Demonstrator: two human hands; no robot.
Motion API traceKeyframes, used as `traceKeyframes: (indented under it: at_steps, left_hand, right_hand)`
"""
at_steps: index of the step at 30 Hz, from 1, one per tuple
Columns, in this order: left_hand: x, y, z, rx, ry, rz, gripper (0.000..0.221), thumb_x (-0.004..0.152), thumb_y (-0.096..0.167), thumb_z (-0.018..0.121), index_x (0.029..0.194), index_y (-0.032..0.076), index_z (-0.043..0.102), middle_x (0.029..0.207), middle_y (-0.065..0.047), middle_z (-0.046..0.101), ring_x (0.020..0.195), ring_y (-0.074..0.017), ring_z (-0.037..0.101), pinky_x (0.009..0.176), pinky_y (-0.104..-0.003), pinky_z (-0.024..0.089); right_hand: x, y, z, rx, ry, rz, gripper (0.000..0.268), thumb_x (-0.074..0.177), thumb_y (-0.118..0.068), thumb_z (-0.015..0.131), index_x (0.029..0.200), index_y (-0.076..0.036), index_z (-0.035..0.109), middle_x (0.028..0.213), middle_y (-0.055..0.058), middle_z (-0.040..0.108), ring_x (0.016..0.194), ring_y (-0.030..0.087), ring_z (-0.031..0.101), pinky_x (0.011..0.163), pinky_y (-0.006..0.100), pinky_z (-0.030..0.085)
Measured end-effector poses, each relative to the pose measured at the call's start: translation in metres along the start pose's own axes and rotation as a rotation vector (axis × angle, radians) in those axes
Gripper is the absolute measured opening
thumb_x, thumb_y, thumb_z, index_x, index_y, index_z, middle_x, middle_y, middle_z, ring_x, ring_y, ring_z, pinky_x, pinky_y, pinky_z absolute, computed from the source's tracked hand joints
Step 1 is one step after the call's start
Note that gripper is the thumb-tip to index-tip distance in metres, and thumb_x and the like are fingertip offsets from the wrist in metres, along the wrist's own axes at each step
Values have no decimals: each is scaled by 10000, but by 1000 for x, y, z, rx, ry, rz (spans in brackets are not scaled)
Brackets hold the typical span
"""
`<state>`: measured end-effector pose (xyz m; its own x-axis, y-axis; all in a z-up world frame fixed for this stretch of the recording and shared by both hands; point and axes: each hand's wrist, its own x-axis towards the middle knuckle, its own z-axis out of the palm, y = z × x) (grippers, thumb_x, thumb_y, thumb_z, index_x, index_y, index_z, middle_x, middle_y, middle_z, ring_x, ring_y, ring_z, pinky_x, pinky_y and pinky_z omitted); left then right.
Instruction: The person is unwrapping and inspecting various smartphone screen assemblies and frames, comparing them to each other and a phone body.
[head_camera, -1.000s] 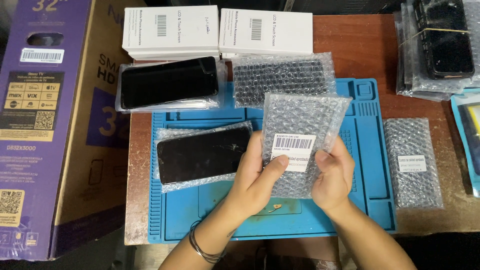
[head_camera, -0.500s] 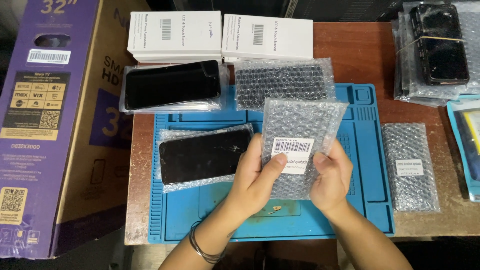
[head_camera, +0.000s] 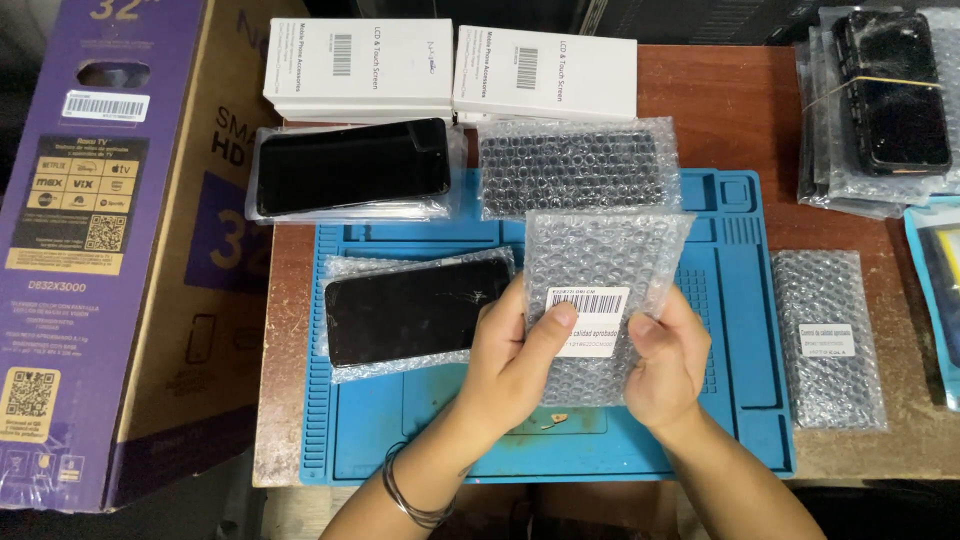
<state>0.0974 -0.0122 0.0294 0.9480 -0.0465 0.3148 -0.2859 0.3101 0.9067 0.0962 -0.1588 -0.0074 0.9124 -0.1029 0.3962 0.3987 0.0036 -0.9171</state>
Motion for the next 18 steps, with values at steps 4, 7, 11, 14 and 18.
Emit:
traceKeyframes:
  at_steps: [4,7,11,14,18]
  left_hand:
    - [1,3,1,-5,1,4,278,913,131,517,1134,-29,571,889,-112,674,875,-103,547,818,-382,489]
    - [0,1,1,-16,3,-5,296,915,134,515,1154,-34,562,913,-122,673,884,-117,559,832,-392,485]
    - [-1,0,2,-17,-1,-11,304,919,132,504,1170,-32,557,934,-120,674,902,-120,563,842,-390,484]
    - [-2,-1,1,-15,0,-11,305,920,128,502,1174,-35,552,946,-128,673,912,-126,564,845,-392,482]
    - [-2,-6,0,-8,0,-20,326,921,131,500,1195,-41,538,967,-134,672,931,-129,560,860,-405,475]
  right_hand:
    - [-1,4,-3,-11,6,-5,336,808,-106,408,1027,76,586,672,88,576,581,127,510,600,293,500]
    - [2,-2,1,2,12,-10,322,815,-117,421,1017,73,584,674,87,576,596,118,515,598,287,499]
    - [4,-5,5,-5,11,-25,300,815,-111,432,1001,67,587,677,82,568,615,106,499,589,278,490]
    - [4,-8,6,3,15,-21,292,824,-103,426,1004,64,586,678,79,565,614,107,497,598,277,493]
    - [8,-14,8,-19,16,-12,282,805,-106,427,956,53,604,613,50,530,540,101,436,533,264,450]
